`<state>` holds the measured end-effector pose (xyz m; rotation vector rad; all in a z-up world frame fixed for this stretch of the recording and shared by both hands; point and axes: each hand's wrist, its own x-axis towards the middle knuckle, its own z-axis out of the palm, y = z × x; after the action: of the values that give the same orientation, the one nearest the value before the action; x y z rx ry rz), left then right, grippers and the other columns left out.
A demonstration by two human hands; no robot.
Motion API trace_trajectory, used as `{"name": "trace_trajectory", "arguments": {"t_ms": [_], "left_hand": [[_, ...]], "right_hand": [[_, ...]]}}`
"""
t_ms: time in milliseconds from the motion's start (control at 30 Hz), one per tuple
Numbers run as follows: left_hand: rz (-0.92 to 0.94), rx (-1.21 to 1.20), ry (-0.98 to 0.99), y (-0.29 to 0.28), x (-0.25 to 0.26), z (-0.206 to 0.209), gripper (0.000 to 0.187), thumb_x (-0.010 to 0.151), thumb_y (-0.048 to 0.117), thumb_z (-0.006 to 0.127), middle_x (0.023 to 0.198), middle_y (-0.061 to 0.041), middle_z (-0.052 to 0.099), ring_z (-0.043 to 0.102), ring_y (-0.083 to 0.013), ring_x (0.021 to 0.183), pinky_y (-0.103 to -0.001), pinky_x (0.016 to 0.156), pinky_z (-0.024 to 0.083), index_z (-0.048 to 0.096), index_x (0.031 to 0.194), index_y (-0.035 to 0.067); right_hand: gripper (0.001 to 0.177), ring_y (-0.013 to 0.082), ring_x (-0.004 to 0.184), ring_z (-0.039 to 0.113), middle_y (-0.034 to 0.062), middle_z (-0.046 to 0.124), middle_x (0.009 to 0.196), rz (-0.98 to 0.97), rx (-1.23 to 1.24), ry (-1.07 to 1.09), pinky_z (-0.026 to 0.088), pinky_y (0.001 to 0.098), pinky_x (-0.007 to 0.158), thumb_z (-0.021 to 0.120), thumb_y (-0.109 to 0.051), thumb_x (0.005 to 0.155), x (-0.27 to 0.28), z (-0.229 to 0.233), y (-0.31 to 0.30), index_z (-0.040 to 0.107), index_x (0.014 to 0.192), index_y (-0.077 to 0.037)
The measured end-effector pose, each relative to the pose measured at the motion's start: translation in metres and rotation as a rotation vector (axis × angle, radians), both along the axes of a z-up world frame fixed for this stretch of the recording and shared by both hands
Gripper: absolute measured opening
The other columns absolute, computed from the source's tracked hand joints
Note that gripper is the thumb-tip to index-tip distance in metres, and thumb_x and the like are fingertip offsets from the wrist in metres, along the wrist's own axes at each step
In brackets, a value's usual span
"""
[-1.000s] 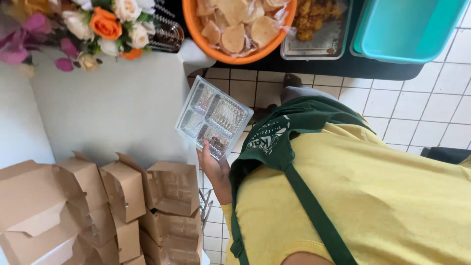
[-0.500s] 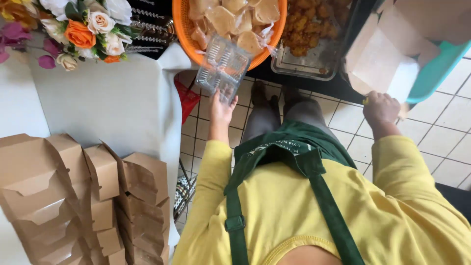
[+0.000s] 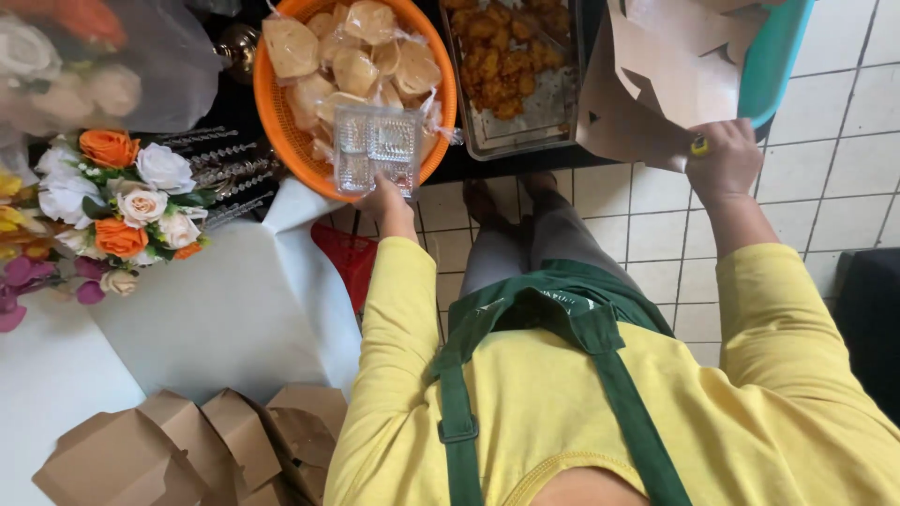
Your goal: The person assembles multiple cardboard boxes by folding the flaps and securing them with a handheld stapler. They repeatedly pick up flat box blanks, fold them into shape, and staple the seams to complete each unit.
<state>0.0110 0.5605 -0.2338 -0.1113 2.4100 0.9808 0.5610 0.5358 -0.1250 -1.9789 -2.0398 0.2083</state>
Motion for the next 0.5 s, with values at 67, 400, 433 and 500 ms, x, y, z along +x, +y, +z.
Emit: {"name": "trace_trajectory", "arguments": {"t_ms": [67, 400, 433, 500], "left_hand": [[-0.157, -0.103, 0.260, -0.015, -0.006, -0.020, 0.089, 0.085, 0.028, 0.076, 0.147, -0.031, 0.045, 0.050, -0.0411, 0.132, -0.053, 0.109, 0.046, 0.028, 0.153, -0.002], [-1.393, 0.750, 0.676, 0.063, 0.114, 0.190, 0.088, 0.098, 0.058, 0.068, 0.171, -0.010, 0.029, 0.020, -0.0312, 0.161, -0.051, 0.136, 0.020, 0.026, 0.164, 0.016], [-1.375, 0.746, 0.690, 0.073, 0.124, 0.230, 0.088, 0.098, 0.058, 0.068, 0.171, -0.010, 0.029, 0.020, -0.0312, 0.161, -0.051, 0.136, 0.020, 0.026, 0.164, 0.016], [-1.490, 1.266, 0.612, 0.093, 0.148, 0.308, 0.104, 0.092, 0.079, 0.074, 0.169, -0.008, 0.017, 0.011, -0.0262, 0.161, -0.051, 0.135, 0.010, 0.028, 0.160, 0.015]], "right_hand": [[0.024, 0.0263, 0.114, 0.068, 0.0040, 0.073, 0.108, -0.083, 0.120, -0.036, 0.053, 0.0386, 0.089, 0.073, 0.001, 0.082, 0.015, 0.007, 0.002, 0.068, 0.096, -0.018], [0.024, 0.0258, 0.099, 0.076, 0.0078, 0.076, 0.102, 0.546, 0.174, 0.212, 0.040, 0.0433, 0.114, 0.070, 0.010, 0.099, 0.028, 0.282, 0.042, 0.066, 0.107, -0.012], [0.024, 0.0258, 0.099, 0.076, 0.0078, 0.076, 0.102, 0.566, 0.181, 0.215, 0.040, 0.0433, 0.114, 0.070, 0.010, 0.099, 0.032, 0.284, 0.046, 0.066, 0.107, -0.012], [0.019, 0.0327, 0.098, 0.074, 0.0123, 0.074, 0.099, 0.743, 0.130, 0.303, 0.040, 0.0490, 0.113, 0.066, 0.006, 0.091, 0.043, 0.291, 0.054, 0.063, 0.102, -0.009]]}}
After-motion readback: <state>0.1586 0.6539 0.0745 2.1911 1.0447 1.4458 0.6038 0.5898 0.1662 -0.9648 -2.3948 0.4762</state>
